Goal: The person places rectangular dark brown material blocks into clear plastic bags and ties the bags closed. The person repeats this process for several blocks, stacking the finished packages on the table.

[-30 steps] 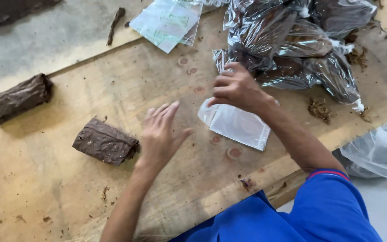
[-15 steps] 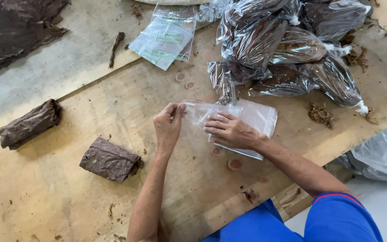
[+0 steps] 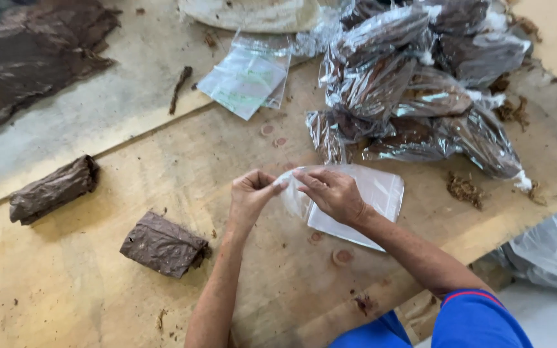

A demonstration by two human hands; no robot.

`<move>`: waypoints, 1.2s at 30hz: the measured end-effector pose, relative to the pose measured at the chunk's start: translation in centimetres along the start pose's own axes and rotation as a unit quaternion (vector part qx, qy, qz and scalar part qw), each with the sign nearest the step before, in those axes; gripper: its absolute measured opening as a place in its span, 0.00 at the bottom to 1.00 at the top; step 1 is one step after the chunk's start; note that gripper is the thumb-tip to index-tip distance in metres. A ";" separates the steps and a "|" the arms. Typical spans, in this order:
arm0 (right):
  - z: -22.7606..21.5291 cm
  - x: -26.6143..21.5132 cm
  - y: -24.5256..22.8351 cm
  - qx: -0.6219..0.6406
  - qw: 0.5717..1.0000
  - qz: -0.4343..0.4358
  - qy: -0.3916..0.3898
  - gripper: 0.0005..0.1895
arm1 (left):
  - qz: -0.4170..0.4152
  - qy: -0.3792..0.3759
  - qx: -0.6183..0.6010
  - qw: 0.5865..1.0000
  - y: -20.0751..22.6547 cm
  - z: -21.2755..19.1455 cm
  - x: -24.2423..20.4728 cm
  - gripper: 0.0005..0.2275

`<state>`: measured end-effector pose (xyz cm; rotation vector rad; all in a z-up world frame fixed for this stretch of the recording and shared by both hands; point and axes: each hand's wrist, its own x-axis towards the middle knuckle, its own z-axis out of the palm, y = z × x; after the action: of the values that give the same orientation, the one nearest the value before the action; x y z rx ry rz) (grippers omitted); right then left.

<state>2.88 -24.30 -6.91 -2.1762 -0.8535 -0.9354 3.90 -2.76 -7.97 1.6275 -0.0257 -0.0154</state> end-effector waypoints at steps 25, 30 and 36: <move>-4.2 -2.7 0.4 0.103 0.915 -0.175 -0.348 0.07 | -0.059 0.030 -0.105 0.992 -4.4 -1.4 1.4 0.12; -3.2 -3.2 0.2 0.041 0.935 -0.075 -0.345 0.44 | -0.051 0.055 -0.108 0.991 -6.4 -1.5 2.2 0.12; 0.1 -7.9 2.5 -0.031 0.952 -0.043 -0.302 0.28 | 0.002 0.173 -0.124 0.977 -0.7 -2.0 0.5 0.09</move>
<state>0.53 -28.22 -13.85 -2.5381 -1.2165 -0.3209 4.47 -0.71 -8.55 1.3611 0.2327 0.2579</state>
